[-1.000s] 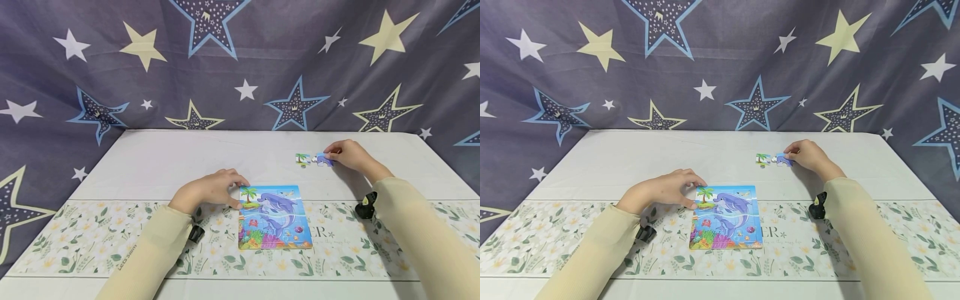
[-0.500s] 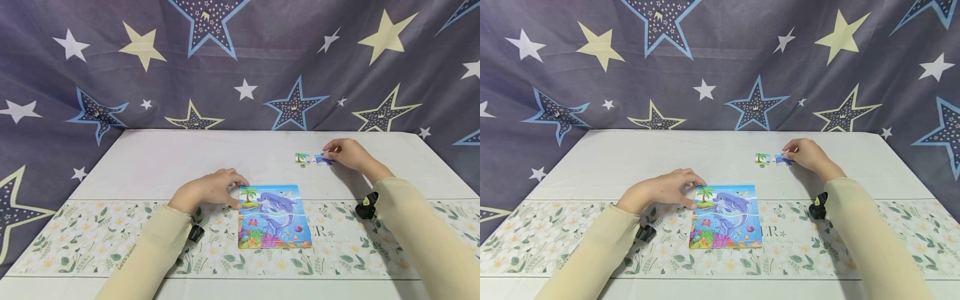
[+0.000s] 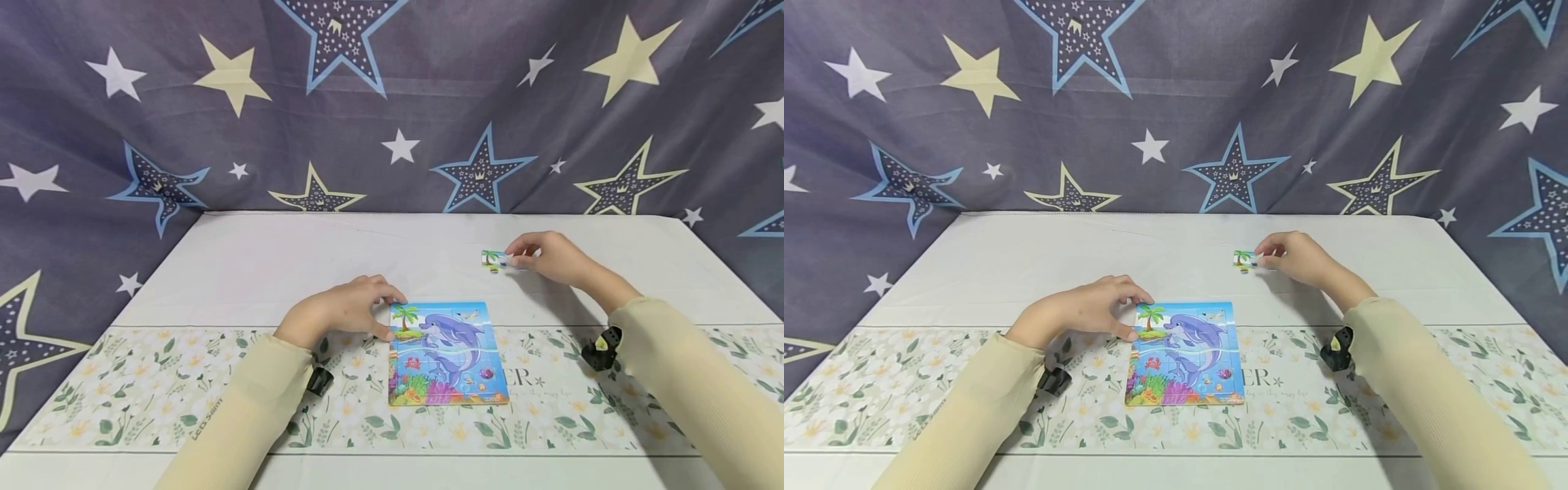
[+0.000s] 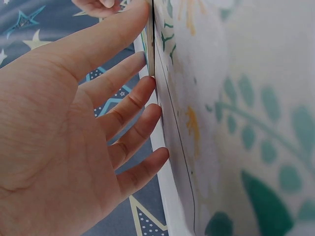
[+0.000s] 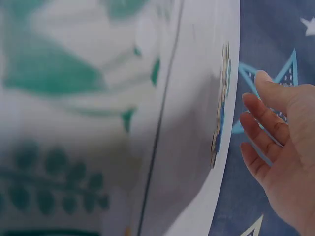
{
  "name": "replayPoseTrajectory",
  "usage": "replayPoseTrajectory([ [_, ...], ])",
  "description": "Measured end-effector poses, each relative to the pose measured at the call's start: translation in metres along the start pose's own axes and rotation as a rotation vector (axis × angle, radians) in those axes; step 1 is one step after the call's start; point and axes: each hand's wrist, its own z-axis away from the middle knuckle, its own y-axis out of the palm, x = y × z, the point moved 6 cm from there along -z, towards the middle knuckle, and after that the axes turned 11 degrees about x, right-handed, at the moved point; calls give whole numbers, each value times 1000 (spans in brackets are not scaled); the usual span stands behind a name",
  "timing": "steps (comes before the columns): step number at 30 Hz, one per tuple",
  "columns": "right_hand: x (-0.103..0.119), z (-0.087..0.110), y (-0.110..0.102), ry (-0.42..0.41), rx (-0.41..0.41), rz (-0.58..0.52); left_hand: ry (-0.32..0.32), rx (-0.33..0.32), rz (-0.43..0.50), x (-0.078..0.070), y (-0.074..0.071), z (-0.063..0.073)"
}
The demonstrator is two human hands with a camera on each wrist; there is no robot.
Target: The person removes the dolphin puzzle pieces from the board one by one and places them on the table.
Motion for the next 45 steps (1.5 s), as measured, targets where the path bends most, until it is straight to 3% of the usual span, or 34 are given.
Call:
replayPoseTrajectory([
  [12, 45, 5, 28, -157, 88, -33, 3, 1, 7, 1, 0, 1],
  [19, 62, 12, 42, -188, 152, -45, 7, 2, 0, 0, 0, 0],
  [30, 86, 19, 61, -305, 248, -68, 1, 3, 1, 1, 0, -1],
  [37, 93, 21, 72, -299, 318, -52, 0, 0, 0, 1, 0, 0],
  [45, 99, 23, 78, -310, 342, 16, 2, -7, -12, 1, 0, -1],
])
